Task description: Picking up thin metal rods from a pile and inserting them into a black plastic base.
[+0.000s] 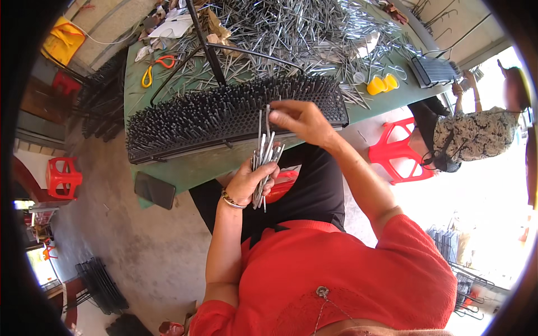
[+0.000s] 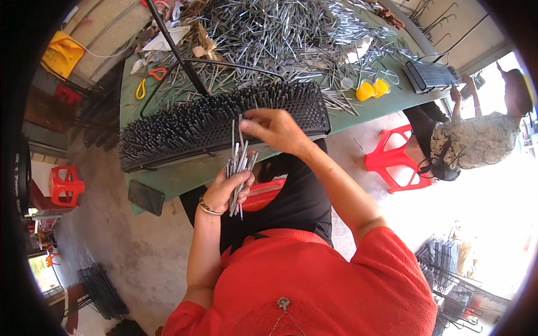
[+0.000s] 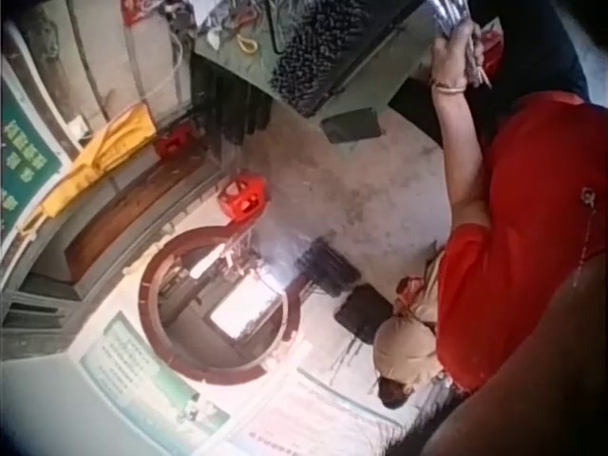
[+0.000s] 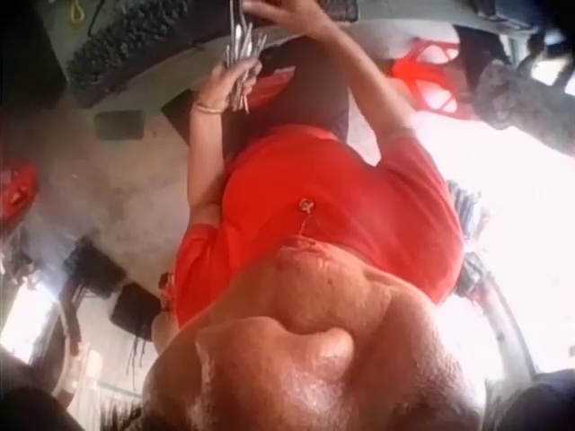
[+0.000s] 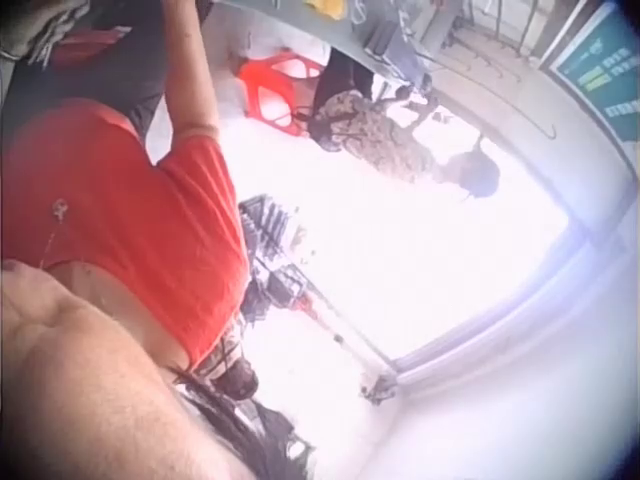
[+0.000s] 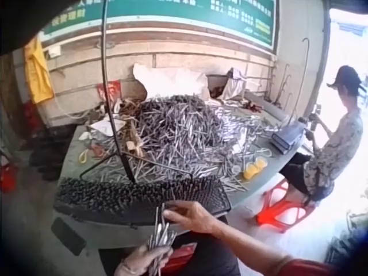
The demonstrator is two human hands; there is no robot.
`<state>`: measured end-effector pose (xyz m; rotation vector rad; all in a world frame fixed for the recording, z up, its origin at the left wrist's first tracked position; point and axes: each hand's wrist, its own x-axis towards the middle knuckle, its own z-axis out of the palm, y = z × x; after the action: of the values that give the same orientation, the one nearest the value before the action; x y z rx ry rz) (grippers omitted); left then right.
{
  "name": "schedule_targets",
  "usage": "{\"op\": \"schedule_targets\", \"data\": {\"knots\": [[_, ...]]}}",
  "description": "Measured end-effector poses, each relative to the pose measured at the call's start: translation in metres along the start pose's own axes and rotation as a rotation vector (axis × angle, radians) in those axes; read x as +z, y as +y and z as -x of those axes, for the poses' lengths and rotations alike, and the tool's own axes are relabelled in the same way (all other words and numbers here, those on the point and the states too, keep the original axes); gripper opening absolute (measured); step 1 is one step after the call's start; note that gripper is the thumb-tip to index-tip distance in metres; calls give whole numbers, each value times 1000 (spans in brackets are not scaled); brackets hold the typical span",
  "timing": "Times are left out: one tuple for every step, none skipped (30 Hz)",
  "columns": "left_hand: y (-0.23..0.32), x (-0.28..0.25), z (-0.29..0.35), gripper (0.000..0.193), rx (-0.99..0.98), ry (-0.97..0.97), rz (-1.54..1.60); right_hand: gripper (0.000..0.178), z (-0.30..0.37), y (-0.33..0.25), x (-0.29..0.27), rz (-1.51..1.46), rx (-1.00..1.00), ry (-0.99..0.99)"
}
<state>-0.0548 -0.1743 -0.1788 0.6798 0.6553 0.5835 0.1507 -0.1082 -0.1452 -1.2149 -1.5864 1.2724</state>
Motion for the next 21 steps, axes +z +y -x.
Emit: {"op": "schedule_targets", "data": {"knots": [[1,1,1,47,3,3,0,33,-1,1,10,-150,-9,-57],[1,2,2,48,5,-17,-19,30,-3,1,11,-163,33,-108],[1,4,2,49,8,-36,-38,27,-6,0,11,-175,74,-159],[0,4,3,50,19,-30,-55,27,-7,-3,11,-175,74,-166],[-1,4,4,50,23,-24,-52,24,-7,-8,10,-205,96,-135],[-2,3,5,49,39,-17,-37,21,-8,-11,10,-235,119,-103],[-4,2,5,49,53,-10,-22,19,-11,-11,10,-226,49,-16],[-6,3,6,43,74,26,11,18,-15,-14,7,-172,6,35],[-9,-1,6,43,79,33,14,18,-20,-17,4,-118,-36,85],[-12,-4,5,40,61,72,50,18,-23,-21,5,-70,-43,146],[-14,-6,5,36,44,110,86,18,-28,-20,7,-71,-44,139],[-15,-9,8,36,48,117,89,18,-34,-17,12,-49,-103,165],[-14,-8,11,33,83,145,102,18,-38,-18,17,-27,-161,191],[-12,-8,15,30,118,174,116,19,-41,-19,23,48,-153,203],[-11,-10,18,30,122,180,118,19,-45,-20,29,46,-155,196],[-11,-12,20,29,221,296,58,18,-47,-21,35,113,-193,220],[-9,-14,23,29,319,411,-2,18,-49,-22,40,179,-232,243],[-5,-18,27,29,438,503,-41,17,-52,-21,43,215,-263,239],[3,-21,29,26,585,608,-173,17,-54,-19,45,217,-262,236],[7,-32,29,25,724,751,-292,17,-57,-17,49,224,-288,216],[10,-46,28,28,868,826,-313,17,-59,-14,51,232,-314,198]]}}
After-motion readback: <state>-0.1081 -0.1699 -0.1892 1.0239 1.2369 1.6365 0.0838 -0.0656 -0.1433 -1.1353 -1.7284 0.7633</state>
